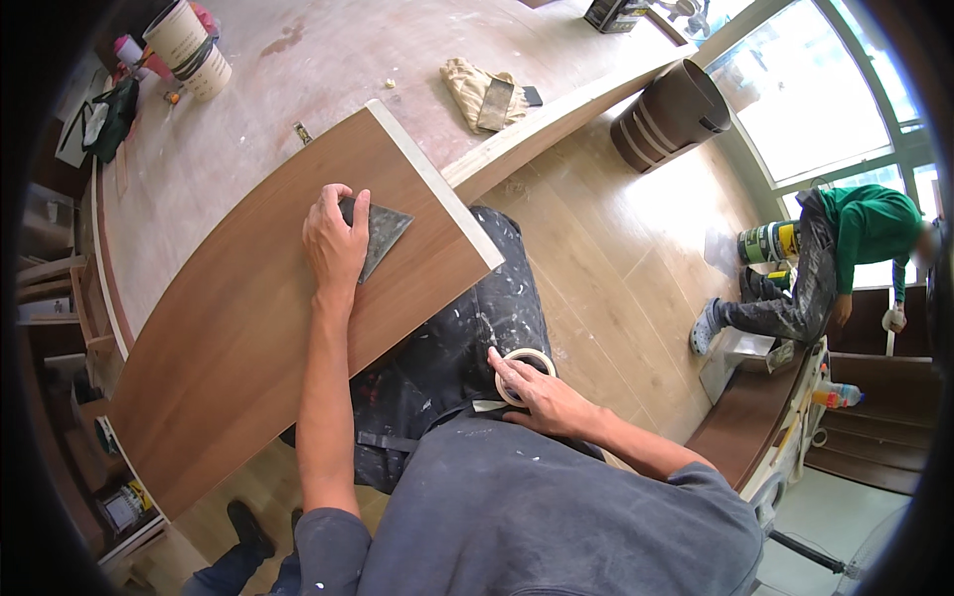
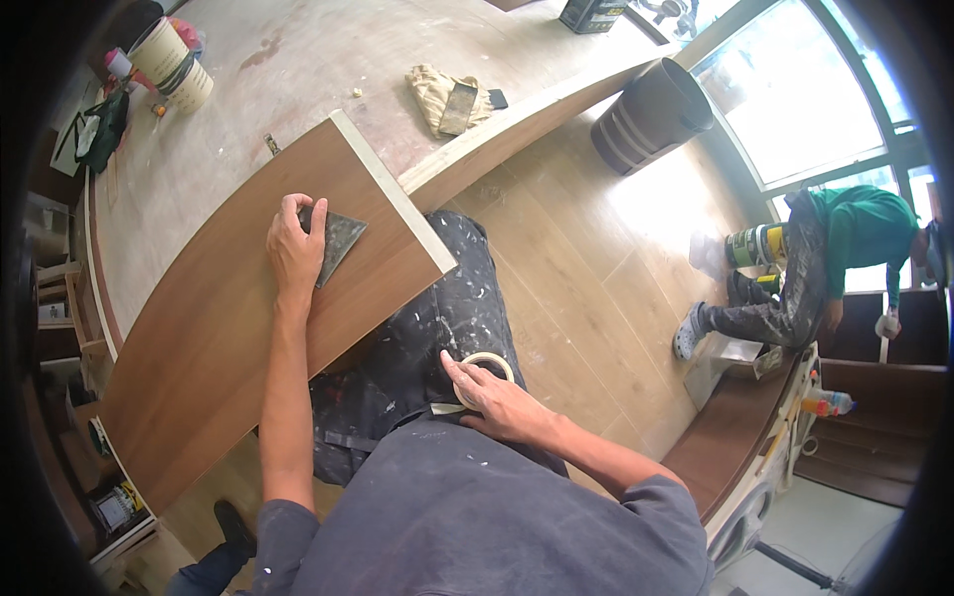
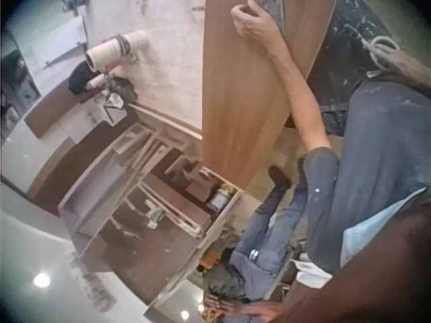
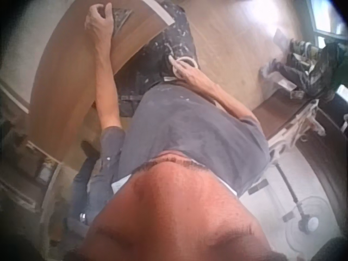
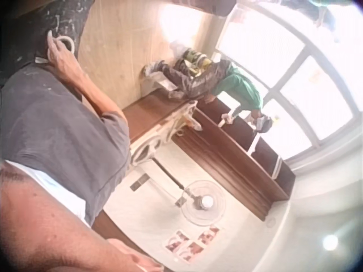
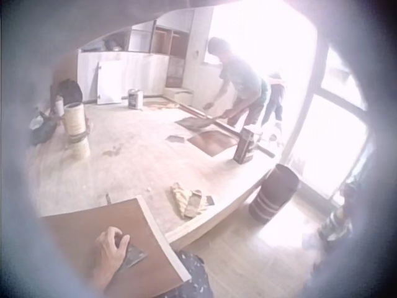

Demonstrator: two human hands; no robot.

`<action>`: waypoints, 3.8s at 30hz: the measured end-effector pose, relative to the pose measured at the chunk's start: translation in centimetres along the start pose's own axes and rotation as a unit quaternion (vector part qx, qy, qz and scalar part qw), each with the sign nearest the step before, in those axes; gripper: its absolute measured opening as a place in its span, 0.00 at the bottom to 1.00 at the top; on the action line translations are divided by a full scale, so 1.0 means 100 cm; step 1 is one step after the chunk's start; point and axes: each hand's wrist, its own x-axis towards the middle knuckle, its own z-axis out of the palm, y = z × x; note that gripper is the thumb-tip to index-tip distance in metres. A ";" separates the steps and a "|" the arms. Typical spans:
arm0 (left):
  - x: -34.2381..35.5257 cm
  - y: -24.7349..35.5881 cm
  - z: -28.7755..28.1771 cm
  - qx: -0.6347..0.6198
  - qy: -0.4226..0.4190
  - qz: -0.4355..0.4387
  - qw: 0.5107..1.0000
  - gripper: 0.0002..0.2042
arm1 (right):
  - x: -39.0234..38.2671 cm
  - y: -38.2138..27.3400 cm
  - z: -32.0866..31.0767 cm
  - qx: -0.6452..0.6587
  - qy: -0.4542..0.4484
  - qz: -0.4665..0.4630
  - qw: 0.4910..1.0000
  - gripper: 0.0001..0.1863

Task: The person applies masking tape to the edges of a wooden panel, then uses a scraper to press and smooth the tape along the edges. The person continues applying tape to additional edges and smooths them with the scraper.

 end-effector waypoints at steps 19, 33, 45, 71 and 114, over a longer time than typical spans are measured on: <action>0.001 -0.005 0.002 0.008 0.018 0.010 1.000 0.14 | 0.134 0.058 -0.101 0.125 0.161 0.174 0.964 0.16; 0.001 0.000 -0.001 0.000 0.018 0.000 1.000 0.14 | 0.141 0.039 -0.101 0.080 0.156 0.168 0.970 0.13; 0.001 -0.003 0.001 -0.001 0.021 0.001 1.000 0.14 | 0.141 0.049 -0.114 0.118 0.113 0.171 0.972 0.13; 0.001 -0.004 0.001 0.002 0.024 0.005 1.000 0.14 | 0.137 0.031 -0.108 0.016 0.130 0.180 0.975 0.13; 0.001 -0.006 0.002 0.001 0.027 0.003 1.000 0.15 | 0.137 0.022 -0.114 -0.126 0.124 0.025 0.984 0.11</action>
